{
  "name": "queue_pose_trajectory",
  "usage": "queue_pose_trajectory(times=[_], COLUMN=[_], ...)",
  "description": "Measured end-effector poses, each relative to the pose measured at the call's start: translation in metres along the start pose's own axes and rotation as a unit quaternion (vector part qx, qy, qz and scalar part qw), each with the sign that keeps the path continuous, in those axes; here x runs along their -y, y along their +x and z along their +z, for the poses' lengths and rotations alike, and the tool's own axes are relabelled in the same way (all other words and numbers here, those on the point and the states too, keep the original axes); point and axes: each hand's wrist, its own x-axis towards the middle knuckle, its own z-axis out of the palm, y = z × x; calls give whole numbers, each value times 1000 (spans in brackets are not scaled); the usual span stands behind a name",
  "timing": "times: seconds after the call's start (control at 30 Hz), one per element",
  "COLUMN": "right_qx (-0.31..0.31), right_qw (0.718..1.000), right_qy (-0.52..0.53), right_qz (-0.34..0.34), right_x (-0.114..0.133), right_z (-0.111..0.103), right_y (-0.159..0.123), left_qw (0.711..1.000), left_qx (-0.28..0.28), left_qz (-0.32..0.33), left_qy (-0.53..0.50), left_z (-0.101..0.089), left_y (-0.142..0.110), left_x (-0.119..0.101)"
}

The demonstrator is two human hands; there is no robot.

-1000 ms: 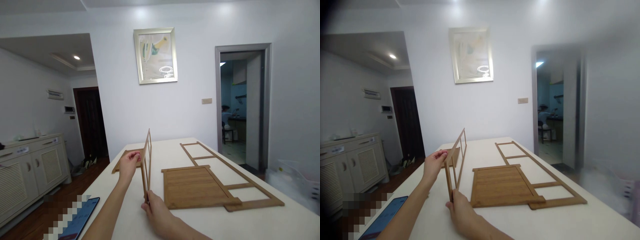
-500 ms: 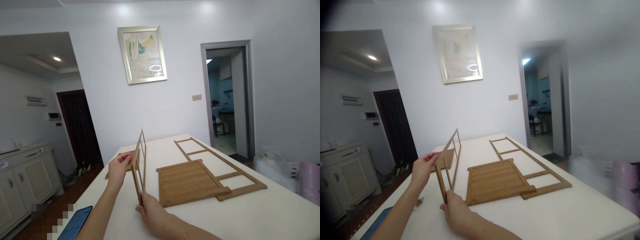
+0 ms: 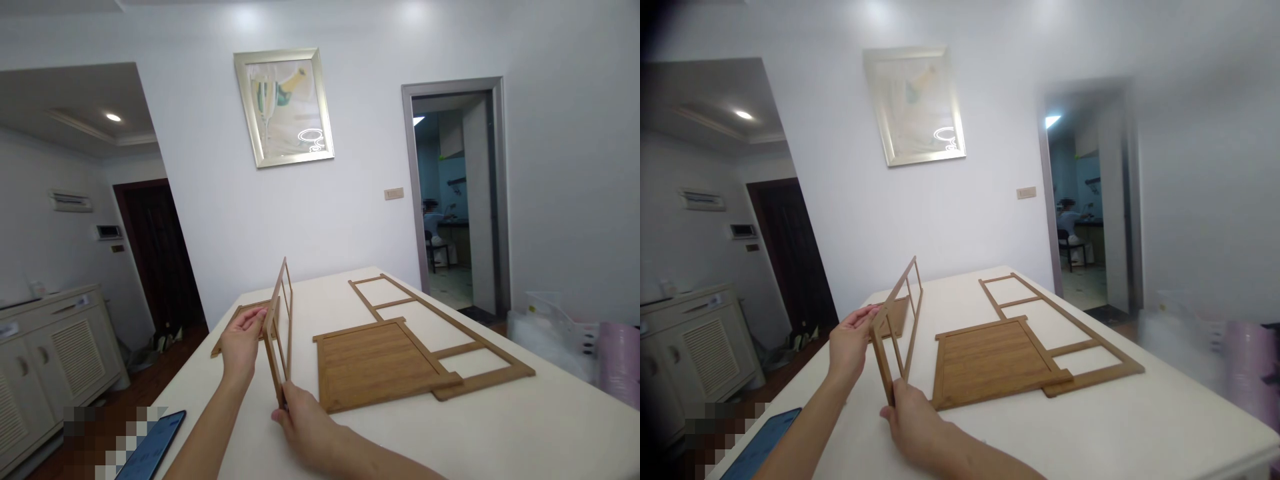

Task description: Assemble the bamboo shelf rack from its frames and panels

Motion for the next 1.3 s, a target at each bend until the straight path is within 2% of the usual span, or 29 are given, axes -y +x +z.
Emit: queue_pose_trajectory(times=[0.27,0.43,0.53,0.8,0.97,1.07,1.13,1.23,1.3], right_qx=[12,13,11,10,14,14,10,6,7], right_qw=[1000,999,1000,999,999,999,999,999,999], right_qy=[16,31,24,31,34,36,38,36,37], right_qz=[-13,-13,-9,-13,-7,-13,-13,-13,-14], right_x=[3,6,7,9,8,6,5,4,4], right_z=[-5,-6,-6,-7,-6,-5,-4,-3,-3], right_y=[-1,0,1,0,0,2,3,3,3], left_qw=[998,997,995,998,998,998,999,998,993], left_qx=[8,-12,-2,14,15,13,-3,-49,-67], left_qz=[-22,-48,-75,-56,-50,-51,-47,-38,-41], left_qy=[-61,-64,-58,-35,-44,-28,-13,26,92], left_z=[1,5,7,5,2,-11,-28,-69,-99], left_y=[-17,-24,-27,-28,-28,-28,-26,-17,-9], left_x=[5,7,5,1,8,17,24,34,40])
